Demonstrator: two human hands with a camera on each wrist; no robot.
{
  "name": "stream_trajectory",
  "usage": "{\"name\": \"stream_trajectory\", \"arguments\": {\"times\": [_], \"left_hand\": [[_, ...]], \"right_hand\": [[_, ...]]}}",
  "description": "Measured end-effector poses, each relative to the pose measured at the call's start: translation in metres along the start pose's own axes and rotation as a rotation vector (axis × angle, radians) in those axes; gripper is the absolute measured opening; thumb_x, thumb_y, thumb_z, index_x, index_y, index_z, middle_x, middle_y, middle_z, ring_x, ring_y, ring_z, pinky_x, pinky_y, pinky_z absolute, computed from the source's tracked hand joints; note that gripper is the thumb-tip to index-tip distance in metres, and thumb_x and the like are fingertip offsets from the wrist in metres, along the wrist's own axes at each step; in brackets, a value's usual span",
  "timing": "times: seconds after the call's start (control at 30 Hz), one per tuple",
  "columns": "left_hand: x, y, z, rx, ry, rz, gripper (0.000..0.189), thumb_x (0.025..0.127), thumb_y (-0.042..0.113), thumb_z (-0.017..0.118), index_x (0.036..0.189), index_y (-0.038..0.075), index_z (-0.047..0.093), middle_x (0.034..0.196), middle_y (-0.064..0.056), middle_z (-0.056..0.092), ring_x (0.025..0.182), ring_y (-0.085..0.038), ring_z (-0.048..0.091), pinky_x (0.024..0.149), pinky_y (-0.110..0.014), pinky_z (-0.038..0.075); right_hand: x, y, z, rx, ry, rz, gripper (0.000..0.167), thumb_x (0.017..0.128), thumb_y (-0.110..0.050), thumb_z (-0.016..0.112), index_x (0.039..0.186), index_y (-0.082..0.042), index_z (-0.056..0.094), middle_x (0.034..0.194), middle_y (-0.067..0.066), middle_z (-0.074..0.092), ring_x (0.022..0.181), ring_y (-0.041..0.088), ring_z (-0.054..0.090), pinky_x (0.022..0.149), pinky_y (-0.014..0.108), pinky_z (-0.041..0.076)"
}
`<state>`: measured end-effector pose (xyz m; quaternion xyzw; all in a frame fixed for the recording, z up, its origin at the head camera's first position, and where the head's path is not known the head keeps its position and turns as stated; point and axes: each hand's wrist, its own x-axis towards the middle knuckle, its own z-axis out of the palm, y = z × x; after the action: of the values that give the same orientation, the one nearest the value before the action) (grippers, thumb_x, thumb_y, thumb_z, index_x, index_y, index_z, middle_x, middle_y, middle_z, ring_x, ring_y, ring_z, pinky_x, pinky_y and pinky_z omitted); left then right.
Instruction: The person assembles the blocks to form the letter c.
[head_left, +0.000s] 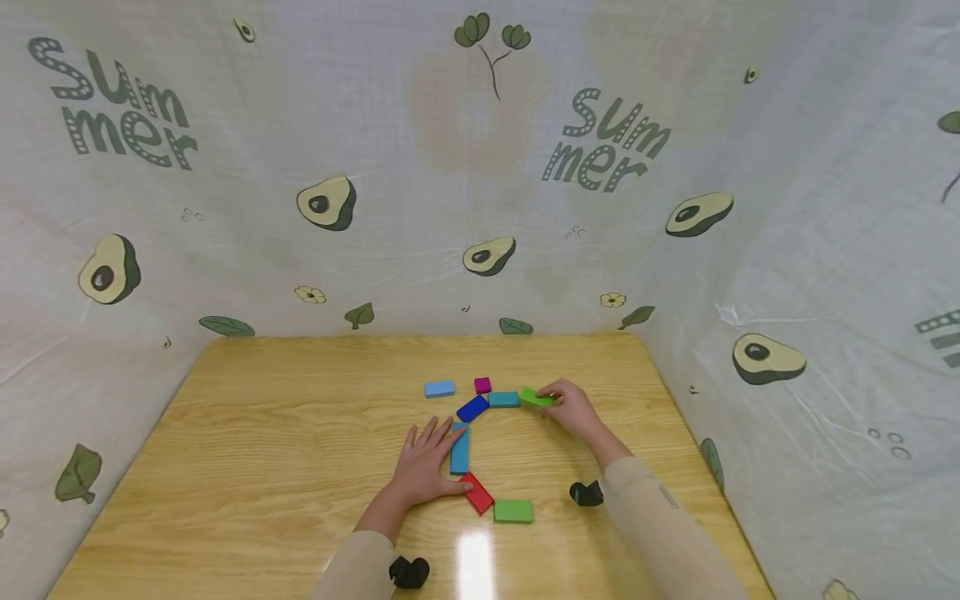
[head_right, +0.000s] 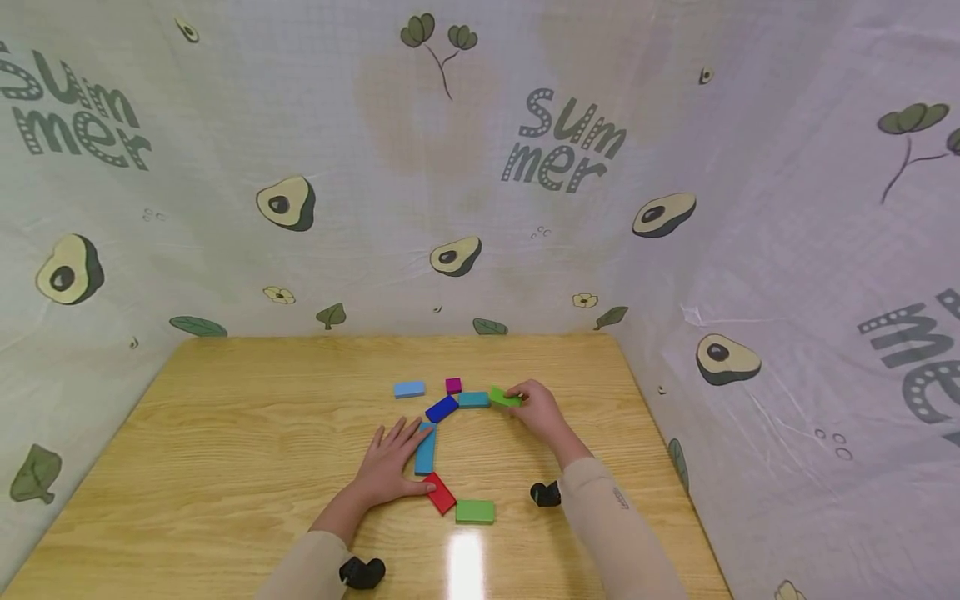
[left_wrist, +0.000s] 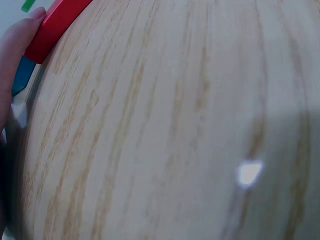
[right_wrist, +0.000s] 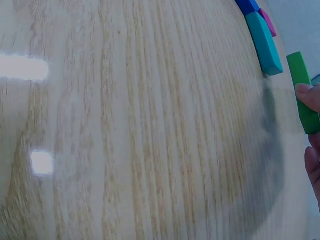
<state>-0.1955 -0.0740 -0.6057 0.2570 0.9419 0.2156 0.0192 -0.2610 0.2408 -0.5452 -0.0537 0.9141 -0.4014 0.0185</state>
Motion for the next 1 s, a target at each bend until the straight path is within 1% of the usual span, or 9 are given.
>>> {"name": "stream_trajectory", "arguments": {"times": [0.27,0.4,0.53,0.8,1.0], "left_hand": [[0.001,0.000,0.000,0.011,-0.005,0.005,0.101,0.074,0.079,0.060,0.155,0.025,0.031,0.160,-0.006,0.023,0.147,-0.034,0.012,0.113,-0.062,0.003],[0.002,0.000,0.000,0.013,-0.007,0.003,0.101,0.074,0.079,0.059,0.155,0.025,0.030,0.160,-0.006,0.022,0.147,-0.033,0.012,0.113,-0.061,0.002],[0.002,0.000,0.001,0.017,-0.010,-0.001,0.102,0.074,0.079,0.059,0.155,0.026,0.029,0.160,-0.006,0.022,0.147,-0.033,0.011,0.113,-0.061,0.002],[0.002,-0.001,0.001,0.023,-0.003,-0.005,0.101,0.074,0.079,0.060,0.155,0.026,0.029,0.160,-0.005,0.022,0.147,-0.032,0.011,0.113,-0.061,0.003],[0.001,0.001,-0.001,0.005,-0.011,0.003,0.102,0.074,0.077,0.061,0.155,0.024,0.029,0.160,-0.007,0.022,0.147,-0.034,0.011,0.113,-0.061,0.003]], "right_hand": [[-0.006,0.008,0.003,0.029,0.024,0.025,0.022,0.083,-0.003,0.076,0.105,-0.007,0.073,0.108,0.007,0.061,0.098,0.026,0.055,0.081,0.041,0.050],[-0.008,0.010,0.002,0.022,0.039,0.028,0.023,0.082,-0.003,0.077,0.105,-0.006,0.072,0.107,0.009,0.061,0.096,0.027,0.056,0.080,0.043,0.050],[-0.008,0.013,0.004,0.019,0.046,0.047,0.024,0.083,-0.003,0.077,0.106,-0.006,0.072,0.108,0.009,0.060,0.095,0.026,0.056,0.078,0.040,0.050],[-0.008,0.022,0.017,0.043,0.070,0.043,0.024,0.081,-0.005,0.079,0.104,-0.005,0.072,0.101,0.009,0.061,0.086,0.022,0.053,0.072,0.034,0.047],[-0.010,0.023,0.025,0.077,0.073,0.080,0.023,0.081,-0.005,0.078,0.104,-0.006,0.073,0.100,0.009,0.059,0.083,0.021,0.050,0.071,0.033,0.045]]}}
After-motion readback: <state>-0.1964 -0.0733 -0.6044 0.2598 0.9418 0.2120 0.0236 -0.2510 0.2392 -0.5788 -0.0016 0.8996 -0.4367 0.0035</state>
